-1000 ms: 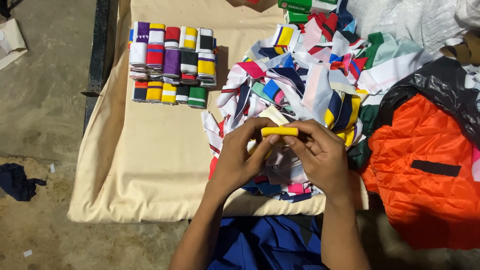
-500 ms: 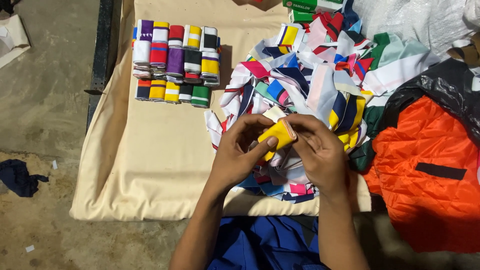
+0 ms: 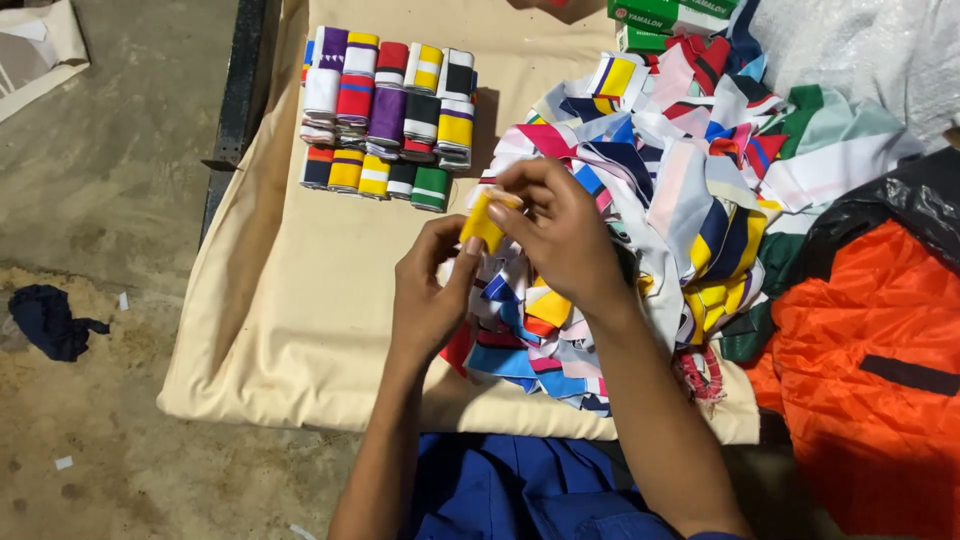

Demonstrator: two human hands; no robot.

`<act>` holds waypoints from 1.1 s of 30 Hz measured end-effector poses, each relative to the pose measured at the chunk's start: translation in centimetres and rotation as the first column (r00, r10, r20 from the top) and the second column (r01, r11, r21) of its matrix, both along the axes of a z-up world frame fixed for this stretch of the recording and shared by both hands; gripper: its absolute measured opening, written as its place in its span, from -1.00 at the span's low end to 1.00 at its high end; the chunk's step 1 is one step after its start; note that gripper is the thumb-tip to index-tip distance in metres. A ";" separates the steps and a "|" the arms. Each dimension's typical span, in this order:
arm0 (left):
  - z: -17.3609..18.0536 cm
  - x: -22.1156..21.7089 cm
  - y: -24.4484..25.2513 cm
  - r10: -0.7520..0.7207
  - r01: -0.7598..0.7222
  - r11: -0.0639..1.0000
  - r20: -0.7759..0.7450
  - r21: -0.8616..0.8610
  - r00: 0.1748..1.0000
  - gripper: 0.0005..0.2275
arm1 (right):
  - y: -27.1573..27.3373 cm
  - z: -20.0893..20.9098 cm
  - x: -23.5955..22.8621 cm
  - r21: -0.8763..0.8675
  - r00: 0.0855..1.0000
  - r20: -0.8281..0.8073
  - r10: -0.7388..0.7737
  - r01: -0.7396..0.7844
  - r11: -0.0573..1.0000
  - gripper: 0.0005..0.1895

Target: Rolling small strips of multi-colored fabric into tight spools and stacking them neatly on a work surface.

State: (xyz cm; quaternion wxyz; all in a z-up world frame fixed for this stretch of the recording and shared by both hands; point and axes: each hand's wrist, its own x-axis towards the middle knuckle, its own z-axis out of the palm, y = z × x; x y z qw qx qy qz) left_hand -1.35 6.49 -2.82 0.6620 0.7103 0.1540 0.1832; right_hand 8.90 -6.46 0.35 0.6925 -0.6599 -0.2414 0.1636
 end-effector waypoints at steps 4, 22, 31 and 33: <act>1.0 -0.4 0.1 0.015 -0.007 0.998 -0.155 0.054 0.988 -0.69 | 3.2 -2.1 2.5 -0.106 0.996 -0.058 0.067 -0.073 0.992 -0.64; -4.4 -0.3 2.2 0.056 -0.055 0.998 -0.260 0.008 0.964 -0.81 | 8.0 -6.6 4.5 -0.538 0.990 -0.009 -0.141 0.114 0.835 -0.67; -6.2 2.0 4.0 0.022 0.026 0.545 -0.045 0.838 0.999 -0.72 | 4.7 -7.8 2.6 -0.603 0.910 0.411 0.050 0.230 0.764 -0.83; -8.0 2.0 4.5 0.007 0.314 0.364 -0.340 0.877 0.941 -0.53 | 4.2 -9.1 2.3 -0.585 0.882 0.453 0.134 0.180 0.790 -0.70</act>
